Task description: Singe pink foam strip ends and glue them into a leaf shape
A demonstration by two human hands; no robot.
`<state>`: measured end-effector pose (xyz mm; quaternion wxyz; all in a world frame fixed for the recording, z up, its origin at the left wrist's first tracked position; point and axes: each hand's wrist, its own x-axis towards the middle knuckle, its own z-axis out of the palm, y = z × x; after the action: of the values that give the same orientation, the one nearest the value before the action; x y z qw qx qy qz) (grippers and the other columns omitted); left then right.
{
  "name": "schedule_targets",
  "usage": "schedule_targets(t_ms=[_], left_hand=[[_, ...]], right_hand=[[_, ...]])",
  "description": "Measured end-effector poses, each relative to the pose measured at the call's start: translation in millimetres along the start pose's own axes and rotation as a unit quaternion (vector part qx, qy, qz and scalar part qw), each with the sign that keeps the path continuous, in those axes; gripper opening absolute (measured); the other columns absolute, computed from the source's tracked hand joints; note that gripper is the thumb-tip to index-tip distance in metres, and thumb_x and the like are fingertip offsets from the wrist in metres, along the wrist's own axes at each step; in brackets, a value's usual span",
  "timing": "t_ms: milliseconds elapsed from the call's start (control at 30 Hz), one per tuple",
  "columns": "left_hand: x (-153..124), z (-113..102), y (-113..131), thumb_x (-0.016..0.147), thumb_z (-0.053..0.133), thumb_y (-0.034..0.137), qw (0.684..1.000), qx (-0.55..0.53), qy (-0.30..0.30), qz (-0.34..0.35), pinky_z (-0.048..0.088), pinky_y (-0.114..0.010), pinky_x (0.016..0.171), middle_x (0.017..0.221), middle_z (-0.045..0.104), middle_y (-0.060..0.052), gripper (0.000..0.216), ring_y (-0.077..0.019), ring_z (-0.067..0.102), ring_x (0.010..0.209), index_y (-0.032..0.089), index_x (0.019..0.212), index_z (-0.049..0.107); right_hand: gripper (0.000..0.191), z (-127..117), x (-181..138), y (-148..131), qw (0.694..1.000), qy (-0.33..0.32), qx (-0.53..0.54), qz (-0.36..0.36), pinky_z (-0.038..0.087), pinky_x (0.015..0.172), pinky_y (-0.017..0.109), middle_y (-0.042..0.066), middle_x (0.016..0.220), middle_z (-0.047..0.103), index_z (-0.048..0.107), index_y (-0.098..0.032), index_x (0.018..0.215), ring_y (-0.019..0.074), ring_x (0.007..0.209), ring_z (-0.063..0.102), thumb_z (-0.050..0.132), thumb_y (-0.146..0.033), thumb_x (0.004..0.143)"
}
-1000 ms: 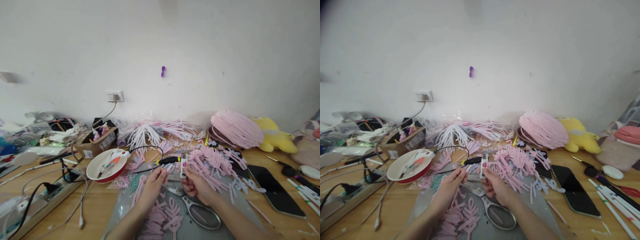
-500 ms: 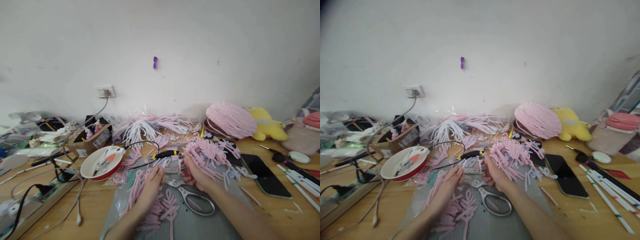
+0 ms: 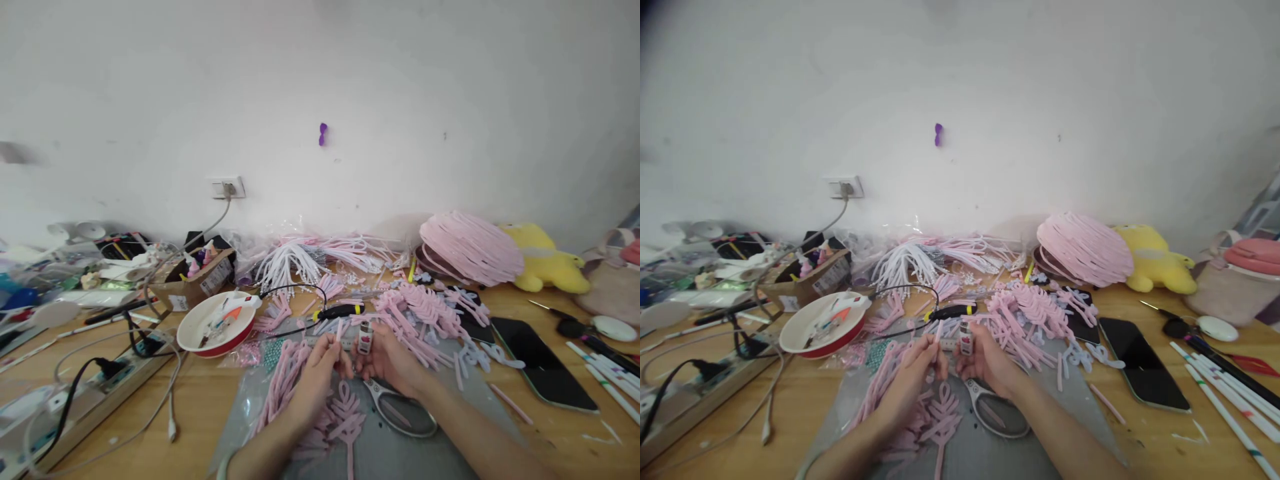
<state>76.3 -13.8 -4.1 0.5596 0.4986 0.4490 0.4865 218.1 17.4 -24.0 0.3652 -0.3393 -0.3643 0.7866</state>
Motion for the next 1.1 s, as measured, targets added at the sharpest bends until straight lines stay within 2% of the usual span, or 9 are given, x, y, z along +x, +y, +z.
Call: schedule_targets(t_ms=[67, 133, 233, 367, 500, 633, 733, 900, 1100], left_hand=[[-2.9, 1.8, -0.5, 0.078, 0.043, 0.042, 1.0, -0.004, -0.006, 0.011, 0.037, -0.027, 0.06, 0.049, 0.055, 0.003, 0.024, -0.0145, 0.048, 0.052, 0.021, 0.067, 0.043], [-5.5, 3.4, -1.4, 0.08, 0.041, 0.043, 1.0, -0.005, -0.011, 0.022, 0.039, -0.028, 0.065, 0.053, 0.057, 0.002, 0.025, -0.0155, 0.051, 0.057, 0.021, 0.069, 0.045], [-7.7, 5.2, -3.5, 0.083, 0.038, 0.042, 0.999, -0.006, -0.027, 0.03, 0.039, -0.029, 0.072, 0.059, 0.06, 0.0, 0.027, -0.0168, 0.054, 0.065, 0.021, 0.069, 0.048], [-7.3, 5.6, -5.8, 0.083, 0.038, 0.043, 0.999, 0.0, -0.039, 0.027, 0.039, -0.03, 0.07, 0.061, 0.062, -0.001, 0.028, -0.0181, 0.054, 0.064, 0.021, 0.07, 0.05], [-5.0, 3.2, -3.8, 0.08, 0.041, 0.046, 1.0, 0.016, -0.005, 0.017, 0.038, -0.028, 0.066, 0.058, 0.06, -0.001, 0.028, -0.0179, 0.053, 0.062, 0.021, 0.069, 0.049], [-1.3, -0.9, -1.1, 0.076, 0.046, 0.046, 0.999, 0.019, 0.032, -0.005, 0.037, -0.025, 0.061, 0.058, 0.057, 0.001, 0.028, -0.015, 0.049, 0.059, 0.02, 0.066, 0.048], [2.7, -4.5, -2.0, 0.074, 0.05, 0.045, 0.999, 0.015, 0.039, 0.006, 0.035, -0.023, 0.059, 0.054, 0.051, 0.004, 0.028, -0.0126, 0.044, 0.054, 0.02, 0.061, 0.046], [6.8, -11.7, -4.5, 0.076, 0.049, 0.042, 0.997, 0.038, 0.044, 0.047, 0.034, -0.023, 0.059, 0.054, 0.048, 0.004, 0.029, -0.0128, 0.043, 0.056, 0.02, 0.057, 0.047], [7.2, -15.0, -6.6, 0.078, 0.047, 0.04, 0.995, 0.059, 0.049, 0.056, 0.035, -0.023, 0.059, 0.056, 0.047, 0.004, 0.027, -0.0136, 0.044, 0.057, 0.021, 0.058, 0.047]], right_hand=[[0.049, -0.2, 1.9, 4.0, 1.0, -0.021, -0.006, -0.001, 0.034, 0.038, 0.018, -0.002, 0.054, 0.047, 0.05, -0.016, 0.065, 0.0078, 0.042, 0.044, 0.036, -0.062, 0.074], [0.054, 0.3, 4.5, 7.5, 1.0, -0.009, -0.023, -0.004, 0.026, 0.033, 0.017, -0.004, 0.047, 0.04, 0.049, -0.016, 0.062, 0.0072, 0.037, 0.04, 0.032, -0.066, 0.073], [0.06, 1.8, 8.6, 10.1, 0.996, 0.056, -0.066, -0.006, 0.024, 0.032, 0.018, -0.004, 0.042, 0.039, 0.05, -0.016, 0.06, 0.0076, 0.034, 0.039, 0.026, -0.068, 0.075], [0.059, 3.2, 12.9, 10.2, 0.979, 0.137, -0.146, -0.042, 0.027, 0.033, 0.018, -0.002, 0.04, 0.044, 0.052, -0.015, 0.057, 0.0083, 0.033, 0.042, 0.032, -0.068, 0.074], [0.057, 2.7, 14.1, 9.7, 0.97, 0.147, -0.176, -0.079, 0.026, 0.031, 0.018, -0.001, 0.04, 0.046, 0.053, -0.015, 0.056, 0.0075, 0.031, 0.04, 0.038, -0.068, 0.071], [0.053, 4.1, 14.4, 7.5, 0.972, 0.163, -0.151, -0.079, 0.027, 0.03, 0.018, -0.001, 0.046, 0.049, 0.054, -0.014, 0.06, 0.0082, 0.035, 0.044, 0.045, -0.066, 0.068], [0.053, 7.0, 18.1, 3.6, 0.972, 0.174, -0.139, -0.073, 0.03, 0.033, 0.018, -0.001, 0.047, 0.049, 0.054, -0.014, 0.06, 0.0081, 0.037, 0.044, 0.045, -0.066, 0.068], [0.054, 12.3, 27.1, -1.4, 0.965, 0.184, -0.17, -0.079, 0.028, 0.034, 0.02, -0.004, 0.039, 0.04, 0.051, -0.017, 0.056, 0.0075, 0.032, 0.035, 0.037, -0.067, 0.072], [0.058, 17.6, 30.9, -0.2, 0.944, 0.198, -0.245, -0.101, 0.02, 0.037, 0.023, -0.003, 0.031, 0.031, 0.043, -0.019, 0.039, 0.0075, 0.031, 0.027, 0.039, -0.066, 0.073]])
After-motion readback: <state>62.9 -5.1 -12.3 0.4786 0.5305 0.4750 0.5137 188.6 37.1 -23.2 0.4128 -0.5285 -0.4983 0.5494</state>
